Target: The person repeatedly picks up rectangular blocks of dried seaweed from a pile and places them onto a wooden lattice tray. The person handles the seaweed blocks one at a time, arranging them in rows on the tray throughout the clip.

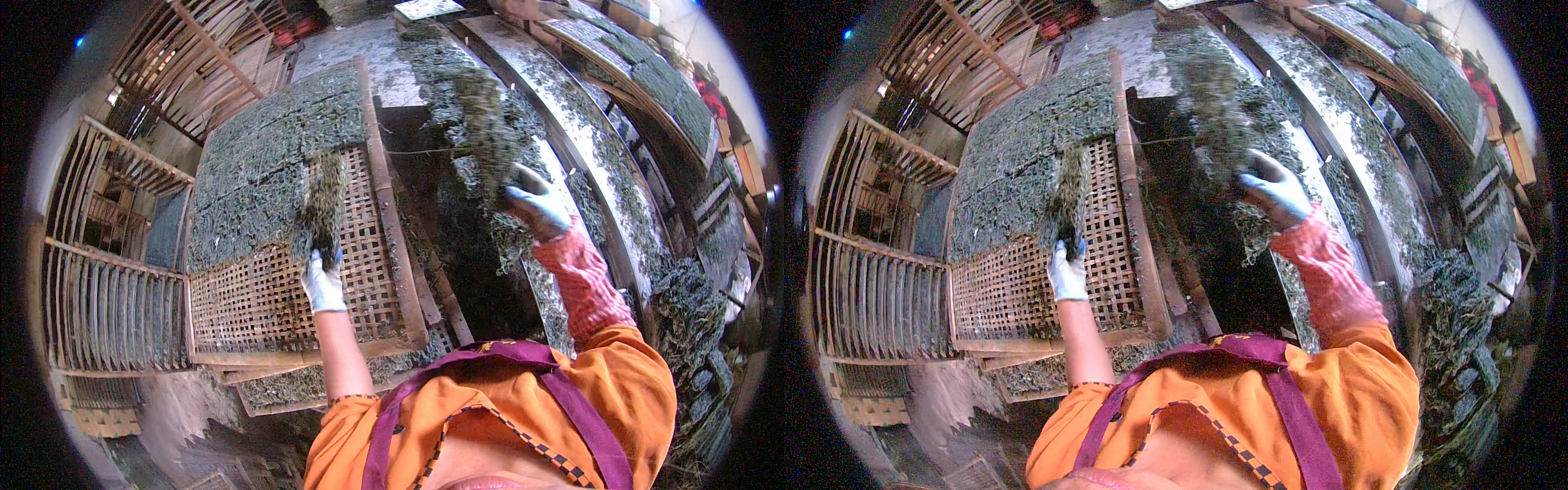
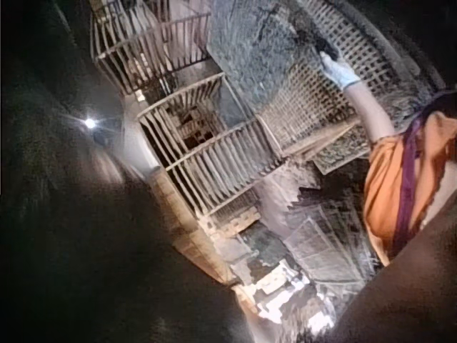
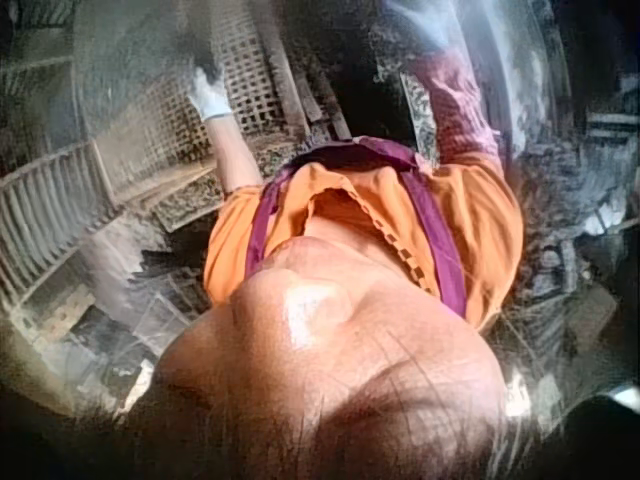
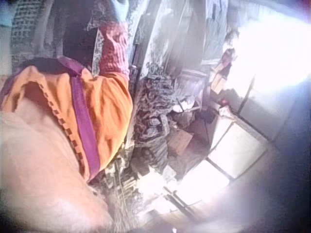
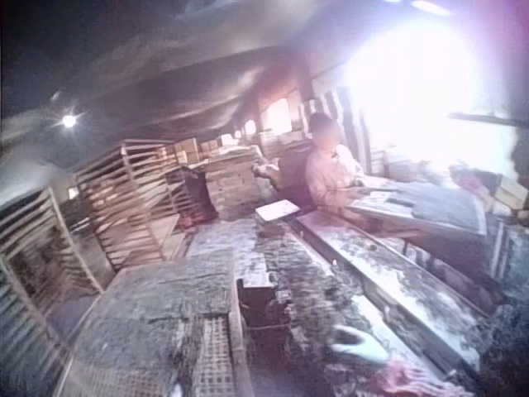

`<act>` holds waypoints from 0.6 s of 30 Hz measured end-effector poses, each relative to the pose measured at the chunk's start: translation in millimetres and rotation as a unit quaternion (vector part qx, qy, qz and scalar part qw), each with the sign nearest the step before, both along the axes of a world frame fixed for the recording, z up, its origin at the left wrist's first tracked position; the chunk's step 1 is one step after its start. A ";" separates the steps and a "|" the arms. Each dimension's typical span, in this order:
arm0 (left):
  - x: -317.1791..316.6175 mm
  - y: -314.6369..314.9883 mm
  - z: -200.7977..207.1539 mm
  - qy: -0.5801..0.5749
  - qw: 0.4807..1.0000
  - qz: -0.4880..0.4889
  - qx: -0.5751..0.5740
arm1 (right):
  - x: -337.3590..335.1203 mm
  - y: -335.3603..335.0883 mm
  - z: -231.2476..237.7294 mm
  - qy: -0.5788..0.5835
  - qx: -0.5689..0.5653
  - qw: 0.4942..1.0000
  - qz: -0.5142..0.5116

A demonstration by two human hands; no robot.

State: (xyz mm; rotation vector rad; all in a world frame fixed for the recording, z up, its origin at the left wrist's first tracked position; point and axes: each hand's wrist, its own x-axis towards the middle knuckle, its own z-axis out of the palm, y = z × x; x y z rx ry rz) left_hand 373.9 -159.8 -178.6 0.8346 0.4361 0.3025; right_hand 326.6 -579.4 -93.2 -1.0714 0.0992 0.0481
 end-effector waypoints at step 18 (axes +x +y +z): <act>-79.7 -11.6 2.8 0.146 0.984 -0.103 -0.014 | 35.5 -274.8 -134.9 0.094 -0.106 0.983 -0.115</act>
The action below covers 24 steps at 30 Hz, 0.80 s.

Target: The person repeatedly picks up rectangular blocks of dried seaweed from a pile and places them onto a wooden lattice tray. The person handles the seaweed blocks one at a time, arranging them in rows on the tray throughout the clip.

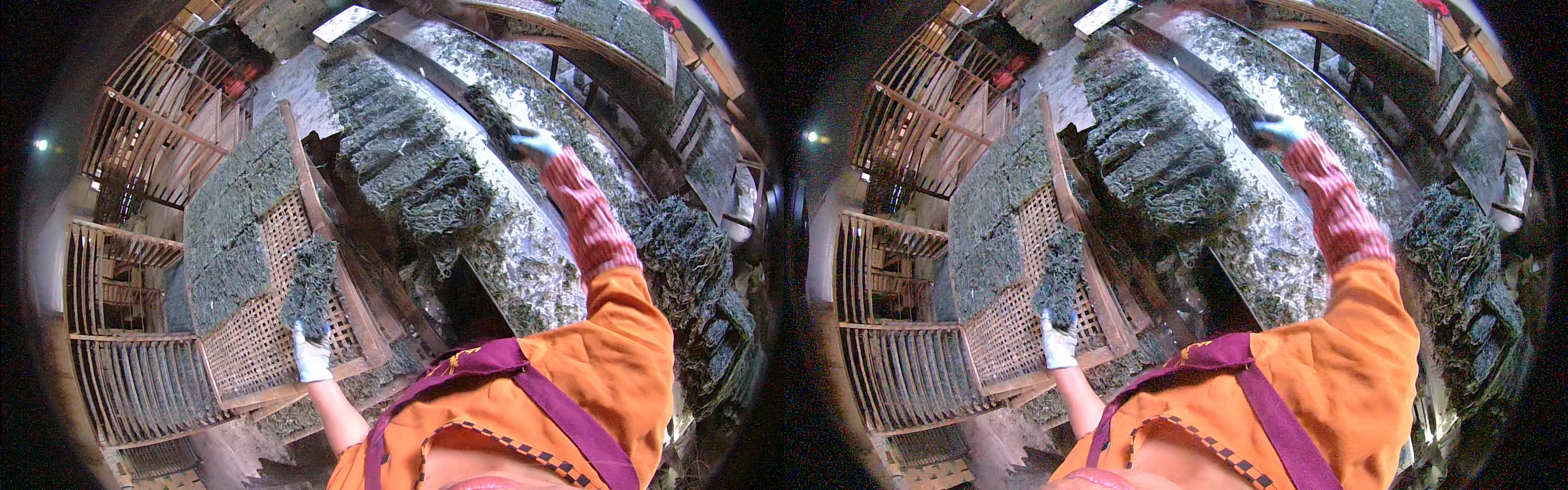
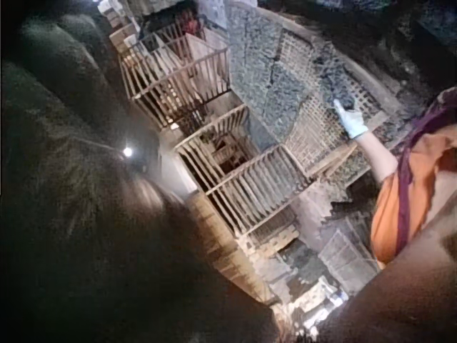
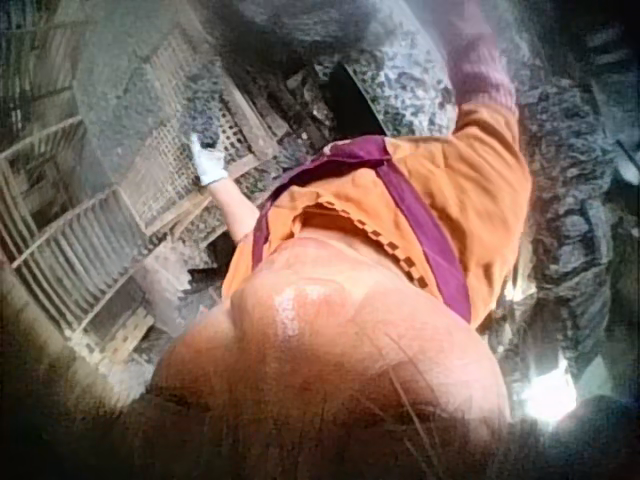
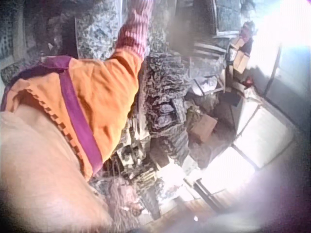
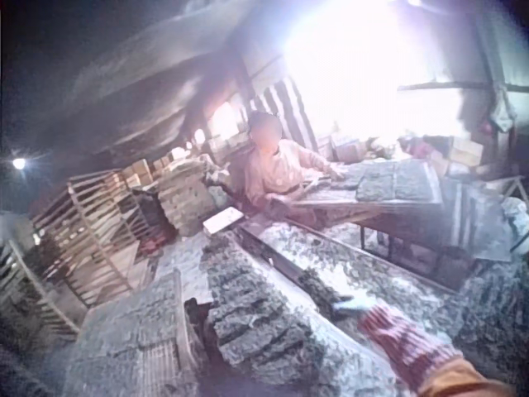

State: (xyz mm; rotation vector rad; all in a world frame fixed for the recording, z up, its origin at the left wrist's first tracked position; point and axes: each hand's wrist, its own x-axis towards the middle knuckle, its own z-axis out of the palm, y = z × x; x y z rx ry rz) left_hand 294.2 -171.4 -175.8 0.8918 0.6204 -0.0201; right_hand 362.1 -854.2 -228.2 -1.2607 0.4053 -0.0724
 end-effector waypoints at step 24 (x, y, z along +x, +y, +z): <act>0.5 54.5 -21.0 0.087 0.988 0.011 0.126 | -44.1 31.5 -38.6 -0.129 0.011 0.990 -0.050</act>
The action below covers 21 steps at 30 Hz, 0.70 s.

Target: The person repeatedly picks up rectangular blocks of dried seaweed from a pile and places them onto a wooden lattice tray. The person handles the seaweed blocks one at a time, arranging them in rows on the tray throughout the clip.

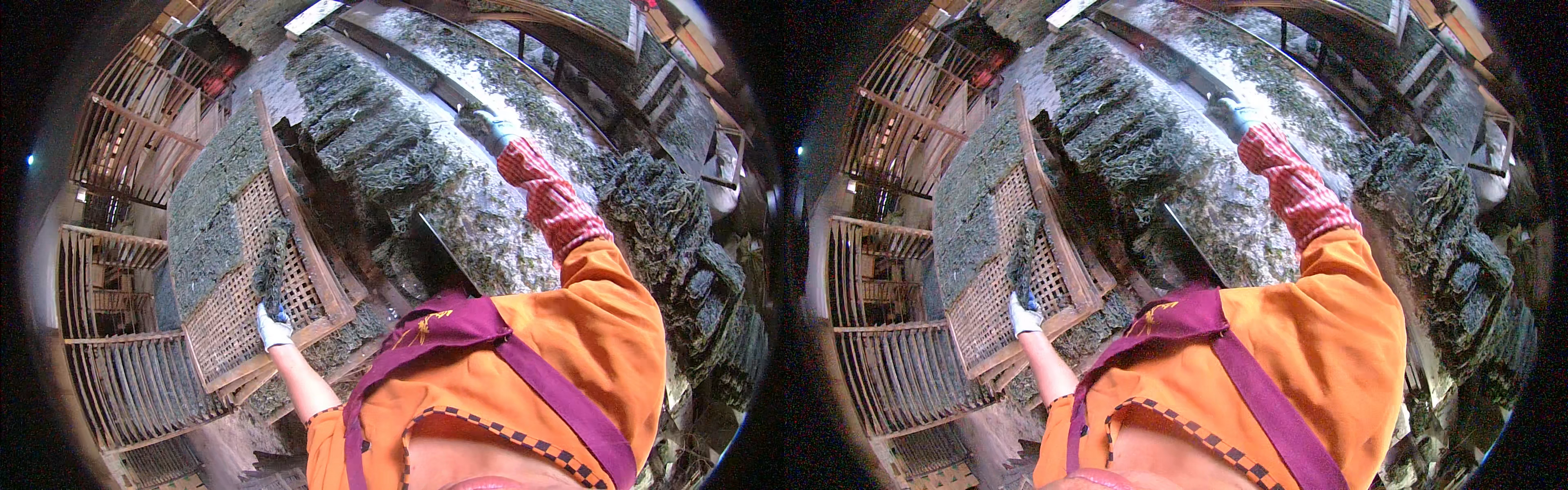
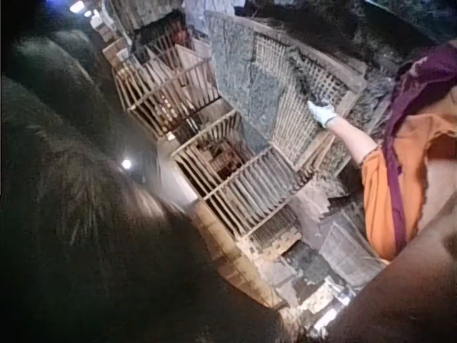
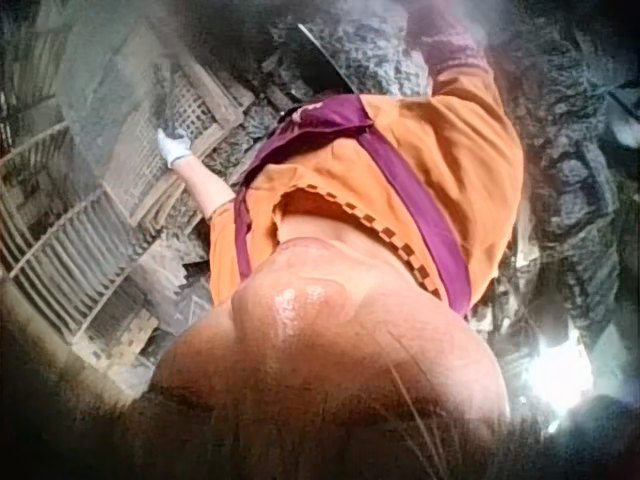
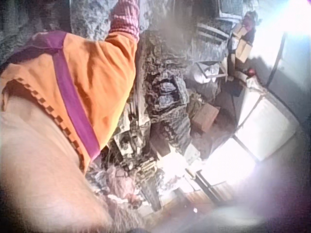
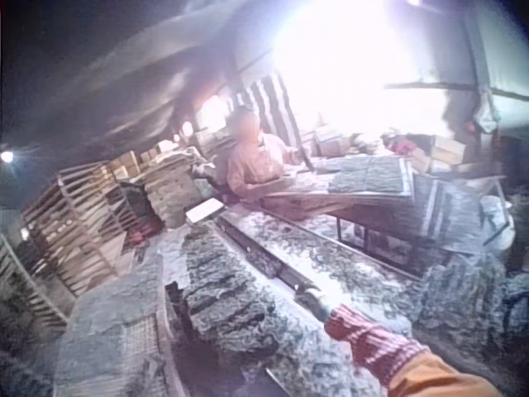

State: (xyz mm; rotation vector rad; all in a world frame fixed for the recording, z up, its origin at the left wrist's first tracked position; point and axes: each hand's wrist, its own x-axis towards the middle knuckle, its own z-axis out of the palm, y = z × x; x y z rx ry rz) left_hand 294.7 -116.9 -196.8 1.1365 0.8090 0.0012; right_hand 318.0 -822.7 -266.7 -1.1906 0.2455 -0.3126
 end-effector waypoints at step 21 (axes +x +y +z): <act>-6.8 -231.8 69.7 -0.319 0.838 -0.418 0.147 | -140.9 161.3 99.6 0.067 0.067 0.949 0.300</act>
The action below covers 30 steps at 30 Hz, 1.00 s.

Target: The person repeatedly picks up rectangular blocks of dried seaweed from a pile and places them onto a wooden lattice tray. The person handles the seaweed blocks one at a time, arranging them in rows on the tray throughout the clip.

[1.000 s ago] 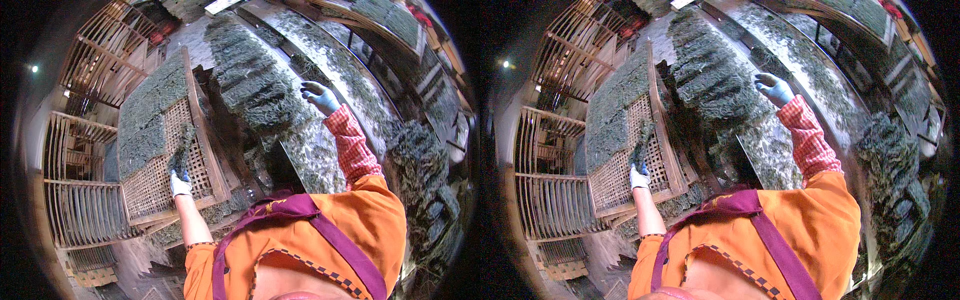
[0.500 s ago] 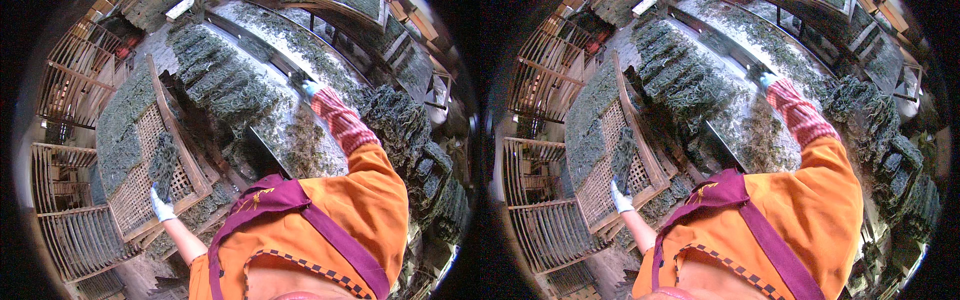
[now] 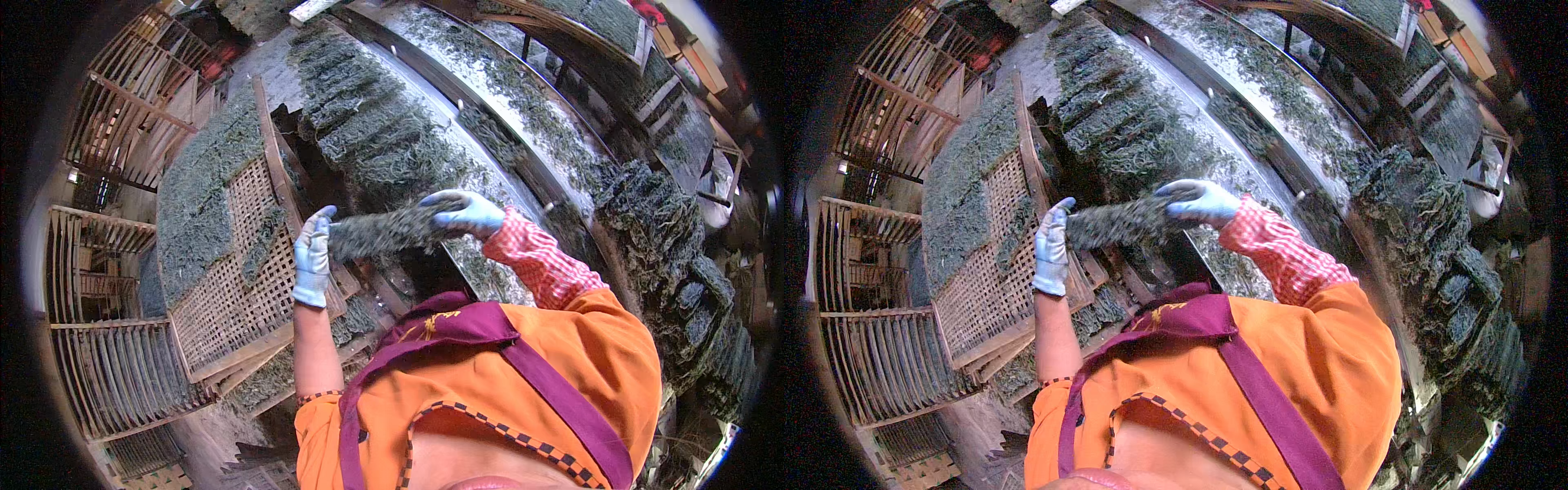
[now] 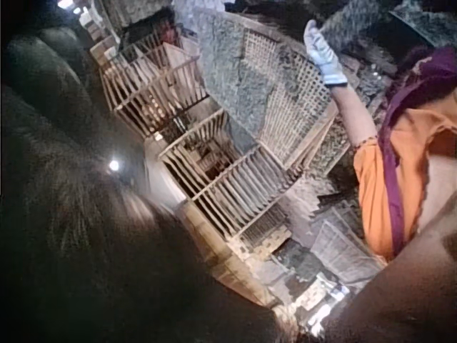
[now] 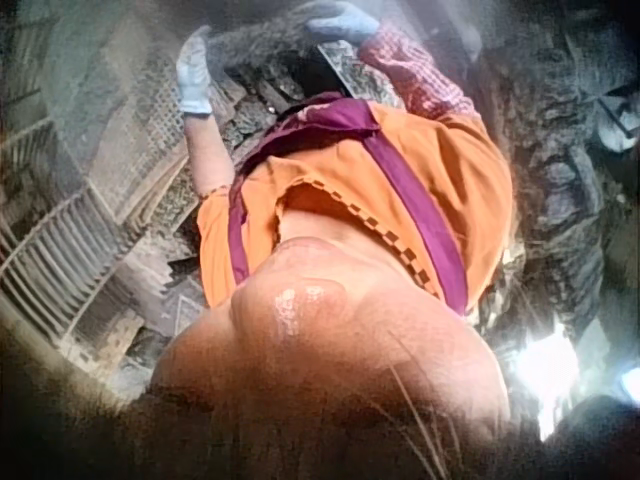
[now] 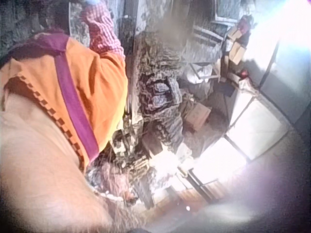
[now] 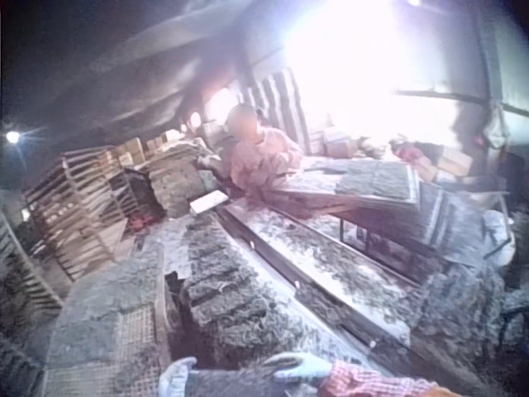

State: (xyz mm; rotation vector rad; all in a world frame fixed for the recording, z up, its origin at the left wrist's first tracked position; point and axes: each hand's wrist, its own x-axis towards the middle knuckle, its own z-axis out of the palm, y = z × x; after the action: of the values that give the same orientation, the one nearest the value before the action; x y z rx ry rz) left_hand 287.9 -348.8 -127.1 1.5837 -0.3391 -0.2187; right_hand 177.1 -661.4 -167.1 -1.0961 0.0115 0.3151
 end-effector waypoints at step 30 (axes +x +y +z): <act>34.4 109.9 39.9 -0.527 0.674 -0.049 0.515 | 132.1 141.8 15.2 0.155 0.337 0.901 0.226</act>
State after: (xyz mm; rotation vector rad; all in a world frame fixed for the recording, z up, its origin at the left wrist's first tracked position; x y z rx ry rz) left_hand 322.3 -238.9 -87.2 2.7206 -1.3926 0.6101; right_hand 309.1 -519.6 -151.9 -0.3354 -0.0667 0.8420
